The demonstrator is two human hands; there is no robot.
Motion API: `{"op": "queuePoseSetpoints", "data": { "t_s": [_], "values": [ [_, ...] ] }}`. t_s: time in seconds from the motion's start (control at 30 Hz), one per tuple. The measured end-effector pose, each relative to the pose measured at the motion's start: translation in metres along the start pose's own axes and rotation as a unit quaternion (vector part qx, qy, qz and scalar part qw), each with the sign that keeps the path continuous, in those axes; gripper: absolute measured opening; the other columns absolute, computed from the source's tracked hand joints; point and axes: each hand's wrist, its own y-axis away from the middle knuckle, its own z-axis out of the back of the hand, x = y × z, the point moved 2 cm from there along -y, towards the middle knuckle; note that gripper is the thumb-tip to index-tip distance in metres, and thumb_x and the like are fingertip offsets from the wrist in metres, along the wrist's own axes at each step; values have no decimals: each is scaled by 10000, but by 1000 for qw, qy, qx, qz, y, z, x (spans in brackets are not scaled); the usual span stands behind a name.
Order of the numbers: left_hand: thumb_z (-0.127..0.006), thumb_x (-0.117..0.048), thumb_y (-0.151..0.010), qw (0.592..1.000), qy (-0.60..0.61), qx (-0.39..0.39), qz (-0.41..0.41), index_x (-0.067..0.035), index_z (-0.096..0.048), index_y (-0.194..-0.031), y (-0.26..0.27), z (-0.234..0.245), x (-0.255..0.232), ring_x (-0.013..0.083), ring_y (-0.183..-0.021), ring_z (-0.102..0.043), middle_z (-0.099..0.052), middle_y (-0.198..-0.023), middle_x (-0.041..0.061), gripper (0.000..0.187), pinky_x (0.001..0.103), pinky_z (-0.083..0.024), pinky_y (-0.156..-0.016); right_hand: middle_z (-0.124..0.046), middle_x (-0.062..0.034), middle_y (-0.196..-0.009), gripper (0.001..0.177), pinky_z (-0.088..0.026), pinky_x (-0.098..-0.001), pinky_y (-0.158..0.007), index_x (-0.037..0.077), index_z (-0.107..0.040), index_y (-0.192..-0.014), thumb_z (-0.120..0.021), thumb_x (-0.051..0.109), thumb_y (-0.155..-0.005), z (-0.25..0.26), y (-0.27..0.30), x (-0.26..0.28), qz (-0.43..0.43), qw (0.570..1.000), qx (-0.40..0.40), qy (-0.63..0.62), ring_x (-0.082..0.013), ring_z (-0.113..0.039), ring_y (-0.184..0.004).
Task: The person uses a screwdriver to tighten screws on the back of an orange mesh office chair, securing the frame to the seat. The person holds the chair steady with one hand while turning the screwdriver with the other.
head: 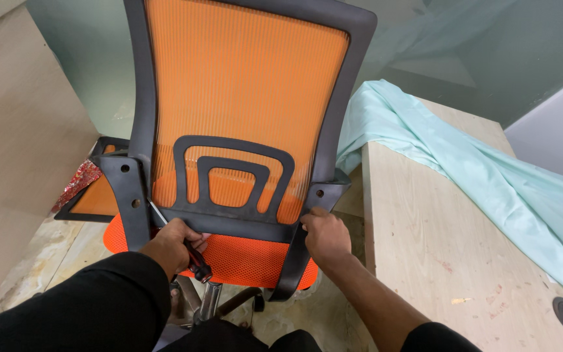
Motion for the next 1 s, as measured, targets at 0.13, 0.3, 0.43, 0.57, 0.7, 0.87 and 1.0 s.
{"op": "queuePoseSetpoints", "data": {
  "t_s": [0.13,0.3,0.43,0.57,0.7,0.87,1.0],
  "values": [
    [-493,161,-884,1000,8,3,-3,85,-566,-1076,-1,-4,2,250,-841,-737,-673,-1046,150,219,344,-629,-860,-756,-96,-892,147,-580,-426,-769,109,-793,-870,-841,237,-816,-1,-9,-14,-338,931,86,-106,-275,-716,-819],
    [-496,150,-906,1000,10,-9,1,111,-532,-1091,6,-4,2,255,-865,-747,-668,-1059,180,193,332,-647,-881,-757,-129,-943,466,-487,-425,-648,-61,-706,-1062,-970,197,-778,-19,-6,-37,-584,729,60,-351,-187,-542,-713],
    [-488,154,-905,1000,10,3,8,115,-549,-1105,15,-6,0,245,-853,-745,-670,-1041,166,213,335,-636,-882,-756,-130,-1066,389,-596,-436,-848,-38,-703,-1120,-829,111,-784,-40,1,-41,-514,646,60,-561,-269,-708,-904],
    [-518,146,-907,1000,1,-12,12,130,-533,-1111,17,-5,-1,249,-863,-742,-667,-1041,177,205,337,-644,-901,-711,-132,-1172,373,-567,-483,-918,-9,-665,-1200,-761,133,-868,-36,-3,-36,-534,649,101,-533,-282,-678,-1015],
    [-514,153,-911,1000,18,3,4,124,-466,-1128,11,-2,-1,267,-873,-732,-641,-1089,187,224,370,-627,-921,-655,-157,-1224,483,-539,-413,-980,26,-654,-1194,-832,357,-891,-3,-2,-15,-465,859,125,-175,-285,-647,-1097],
    [-480,173,-880,1000,26,3,13,107,-522,-1136,-3,-3,1,279,-858,-734,-629,-1112,177,268,385,-648,-911,-715,-148,-1112,217,-544,-424,-914,69,-731,-1020,-679,269,-954,3,10,72,-11,985,61,-161,-313,-701,-1023],
    [-438,175,-882,998,42,39,34,128,-488,-1150,-13,-3,-1,304,-868,-717,-603,-1114,210,276,419,-633,-932,-643,-240,-1193,620,-500,-450,-972,-33,-596,-1265,-820,371,-853,-38,24,132,25,930,333,-155,-360,-619,-1144]
  ]
}}
